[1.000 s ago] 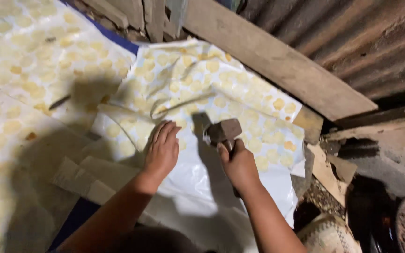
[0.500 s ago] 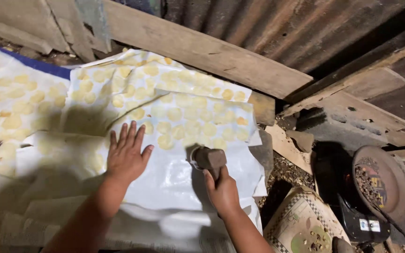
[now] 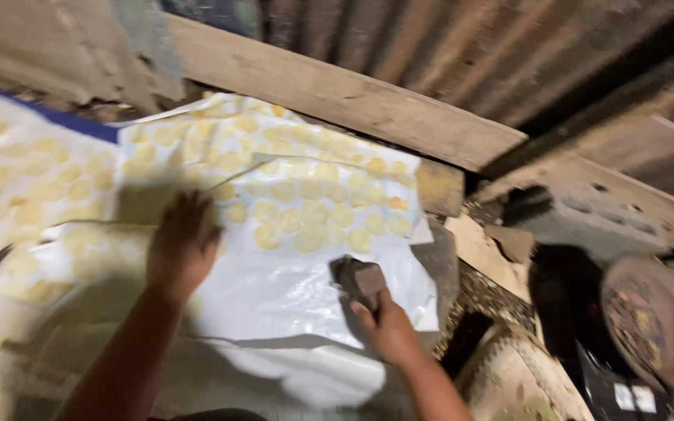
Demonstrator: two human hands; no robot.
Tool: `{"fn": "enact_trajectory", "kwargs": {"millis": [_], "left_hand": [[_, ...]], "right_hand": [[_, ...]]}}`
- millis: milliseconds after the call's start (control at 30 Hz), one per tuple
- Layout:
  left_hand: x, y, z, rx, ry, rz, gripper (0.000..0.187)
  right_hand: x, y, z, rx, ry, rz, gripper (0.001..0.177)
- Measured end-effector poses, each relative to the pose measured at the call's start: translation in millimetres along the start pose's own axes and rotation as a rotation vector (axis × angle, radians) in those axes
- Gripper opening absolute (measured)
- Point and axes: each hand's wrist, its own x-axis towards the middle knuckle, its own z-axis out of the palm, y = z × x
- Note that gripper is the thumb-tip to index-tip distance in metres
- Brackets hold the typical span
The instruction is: The person cracks cocoa pods using a stone on a patterned board and then uses a hammer to flatten the beans on a white sheet. They also stir cocoa beans in a pan on a portable gas stove.
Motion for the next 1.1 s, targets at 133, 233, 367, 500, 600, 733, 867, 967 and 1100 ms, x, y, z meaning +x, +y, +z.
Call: {"fn": "enact_trajectory", "kwargs": {"millis": [133,233,367,500,600,733,867,967,1100], "left_hand": [[5,-115,1,-0.103,0.235,-0.173,0.028],[-10,-221,31,-0.056,-0.084,-0.592,0.04],[-46,-311,100,-0.383,-0.588,-0.768,0.038],[-14,-263,61,-0.251,-0.717,-0.916,0.041],[-2,-269,46,-0.184,-0.716,-1.096,0.063],[-18,-313,67,-0.161,-0.679,-1.029,0.067],[-12,-344,68,-0.154,-0.623,-0.958,0.078],[0,-343,32,-0.239,-0.39,-0.997,0.067],[7,-479,61,-0.493,-0.193,-0.942,0.054]], "right_hand": [[25,6,-74,-0.084,-0.615,0.013,0.087],[71,-5,-120,-0.2,-0.685,-0.027,0.051],[162,27,-122,0.758,-0.026,0.193,0.014],[206,6,-109,0.844,0.064,0.311,0.04],[233,-1,-93,0.961,0.059,0.284,0.025],[257,18,-82,1.055,0.135,0.547,0.024],[233,21,-92,1.268,0.155,0.363,0.019],[239,66,-89,1.391,0.133,0.213,0.009],[218,45,-102,1.447,0.19,0.135,0.012]]}}
